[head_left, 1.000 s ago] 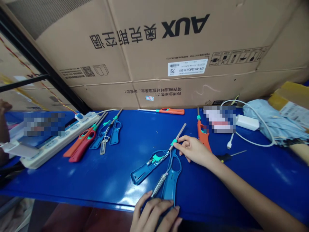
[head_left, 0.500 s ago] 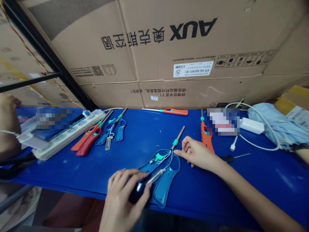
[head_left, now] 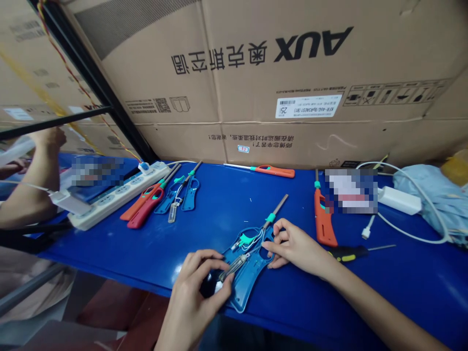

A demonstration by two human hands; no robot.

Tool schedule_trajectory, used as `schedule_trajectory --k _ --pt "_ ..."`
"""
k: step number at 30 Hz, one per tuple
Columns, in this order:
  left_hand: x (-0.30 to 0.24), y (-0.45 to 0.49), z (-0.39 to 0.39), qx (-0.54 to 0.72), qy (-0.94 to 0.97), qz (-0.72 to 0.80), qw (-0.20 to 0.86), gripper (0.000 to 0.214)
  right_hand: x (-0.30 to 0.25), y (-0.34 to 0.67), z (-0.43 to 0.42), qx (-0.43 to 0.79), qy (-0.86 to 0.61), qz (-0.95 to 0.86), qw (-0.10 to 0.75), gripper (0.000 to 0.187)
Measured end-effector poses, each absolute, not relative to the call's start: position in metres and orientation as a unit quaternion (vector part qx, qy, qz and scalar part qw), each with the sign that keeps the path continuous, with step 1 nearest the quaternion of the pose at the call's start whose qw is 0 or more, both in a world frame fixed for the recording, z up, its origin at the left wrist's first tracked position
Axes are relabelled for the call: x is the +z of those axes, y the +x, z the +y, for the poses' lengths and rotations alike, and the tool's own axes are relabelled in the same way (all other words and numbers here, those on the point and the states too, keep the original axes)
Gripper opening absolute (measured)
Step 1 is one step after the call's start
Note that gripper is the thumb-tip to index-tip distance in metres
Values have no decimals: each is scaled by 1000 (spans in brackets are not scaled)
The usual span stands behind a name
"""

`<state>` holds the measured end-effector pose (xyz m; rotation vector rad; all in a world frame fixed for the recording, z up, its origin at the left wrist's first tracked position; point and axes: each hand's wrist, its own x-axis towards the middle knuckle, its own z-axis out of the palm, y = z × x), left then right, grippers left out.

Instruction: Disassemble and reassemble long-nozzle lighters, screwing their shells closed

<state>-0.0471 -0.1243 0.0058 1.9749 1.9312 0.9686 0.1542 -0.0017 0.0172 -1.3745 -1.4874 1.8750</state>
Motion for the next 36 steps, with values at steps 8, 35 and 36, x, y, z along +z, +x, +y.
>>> schedule_trajectory --k 8,35,36 --pt "5 -50 -122 372 633 667 123 14 19 164 -2 496 -460 -730 95 28" --pt "4 -23 -112 518 482 691 150 16 15 156 -1 376 -412 -808 191 20" --pt "4 -23 -111 515 478 695 155 17 15 156 0 376 -411 -808 193 20"
